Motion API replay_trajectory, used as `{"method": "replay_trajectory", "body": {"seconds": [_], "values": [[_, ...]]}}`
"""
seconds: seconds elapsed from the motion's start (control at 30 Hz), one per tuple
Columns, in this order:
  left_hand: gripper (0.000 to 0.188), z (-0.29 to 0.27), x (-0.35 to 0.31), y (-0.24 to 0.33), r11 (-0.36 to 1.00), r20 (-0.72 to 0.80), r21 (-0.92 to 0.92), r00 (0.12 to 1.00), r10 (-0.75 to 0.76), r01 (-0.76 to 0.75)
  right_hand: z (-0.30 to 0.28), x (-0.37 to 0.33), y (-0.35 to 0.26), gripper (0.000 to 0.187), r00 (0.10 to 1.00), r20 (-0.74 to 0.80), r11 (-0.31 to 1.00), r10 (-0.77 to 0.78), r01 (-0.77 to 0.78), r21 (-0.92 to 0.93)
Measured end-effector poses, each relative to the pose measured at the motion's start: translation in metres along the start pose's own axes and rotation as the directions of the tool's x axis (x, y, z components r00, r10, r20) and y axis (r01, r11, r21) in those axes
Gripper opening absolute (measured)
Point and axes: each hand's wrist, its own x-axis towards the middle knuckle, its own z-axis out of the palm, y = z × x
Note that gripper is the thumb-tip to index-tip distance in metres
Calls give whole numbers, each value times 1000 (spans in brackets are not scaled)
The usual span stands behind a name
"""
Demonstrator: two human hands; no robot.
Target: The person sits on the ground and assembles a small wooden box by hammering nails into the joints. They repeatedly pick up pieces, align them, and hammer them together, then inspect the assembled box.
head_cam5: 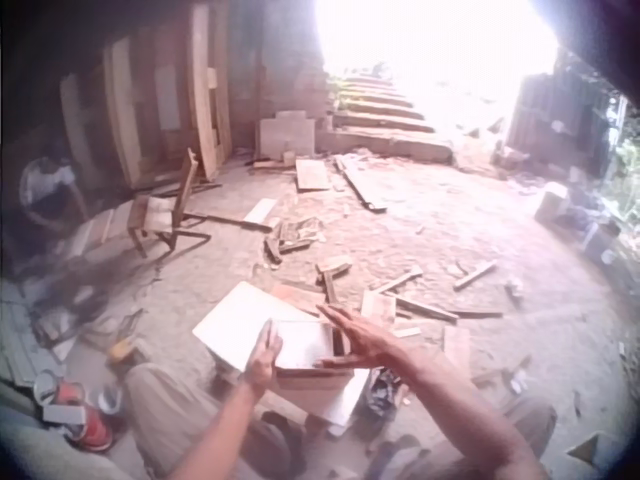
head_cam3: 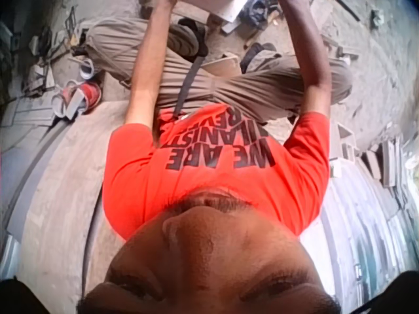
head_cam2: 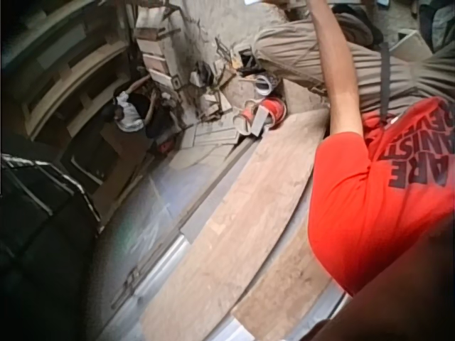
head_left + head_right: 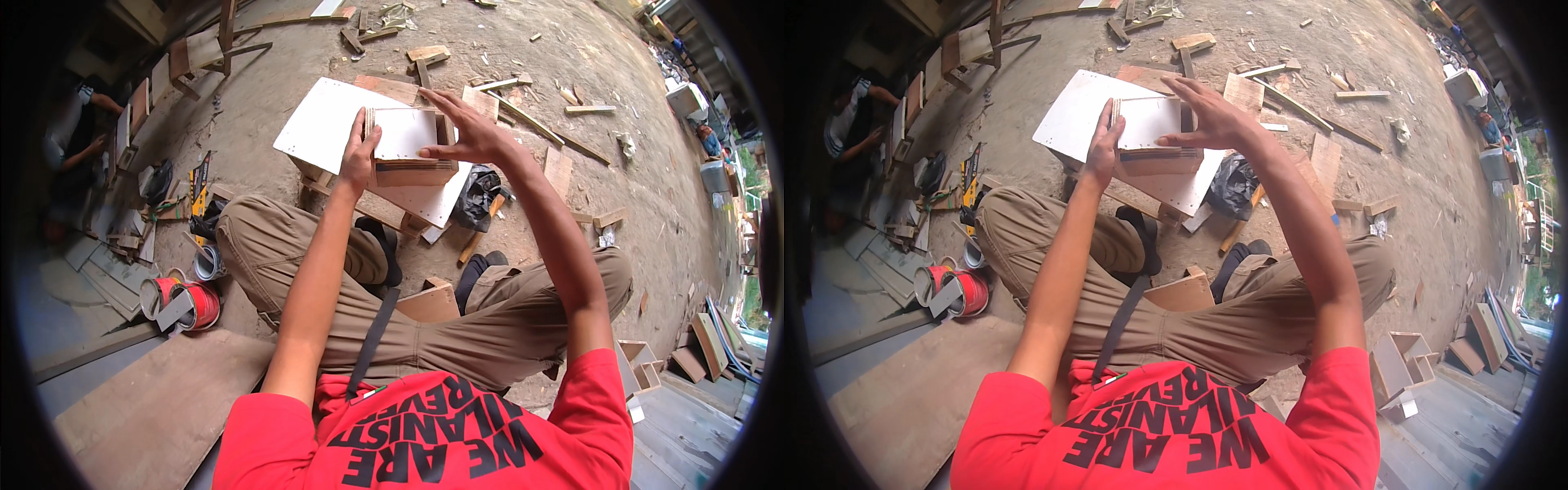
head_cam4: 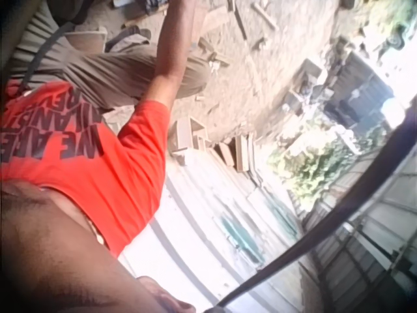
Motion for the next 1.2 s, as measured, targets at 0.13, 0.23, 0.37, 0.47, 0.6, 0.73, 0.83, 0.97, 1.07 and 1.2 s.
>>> {"method": "replay_trajectory", "body": {"seconds": [0.13, 0.23, 0.37, 0.47, 0.6, 0.73, 0.83, 0.97, 1.07, 1.2], "values": [[78, 1, 4, -3, 1000, 10, 5, 1000, 13, -13, 20, -1, -3, 102, 994, -26, 992, -104, 102, -76], [75, 1, 3, 0, 992, 5, 125, 1000, -21, 20, 21, 1, -2, 97, 997, -14, 995, -82, 81, -62], [73, -17, 9, -8, 890, -45, 434, 983, 178, -141, 9, 4, -3, 94, 979, -186, 995, -78, 64, -76], [62, 5, 1, 7, 608, 23, 746, 923, 385, -273, -7, -6, 17, 93, 931, -358, 997, 65, -75, -13], [42, 45, -8, 25, 260, 305, 801, 741, 598, -539, -4, -40, 88, 96, 810, -528, 941, 255, -333, -56], [33, 81, -23, 17, 189, 481, 728, 688, 544, -658, 40, -123, 149, 100, 511, -191, 543, 838, -811, 218], [27, 122, -32, -10, 249, 627, 550, 591, 507, -797, 142, -228, 194, 85, 90, -216, 171, 972, -903, 395], [27, 143, -45, -40, 423, 733, 503, 631, 254, -754, 169, -269, 166, 104, 58, 173, 50, 983, -997, 51], [31, 153, -39, -65, 397, 756, 550, 640, 135, -735, 170, -281, 167, 113, 152, 127, 149, 980, -988, 36], [34, 133, -35, -103, 148, 704, 705, 710, -26, -693, 192, -292, 155, 124, 65, 120, 67, 991, -998, -12]]}}
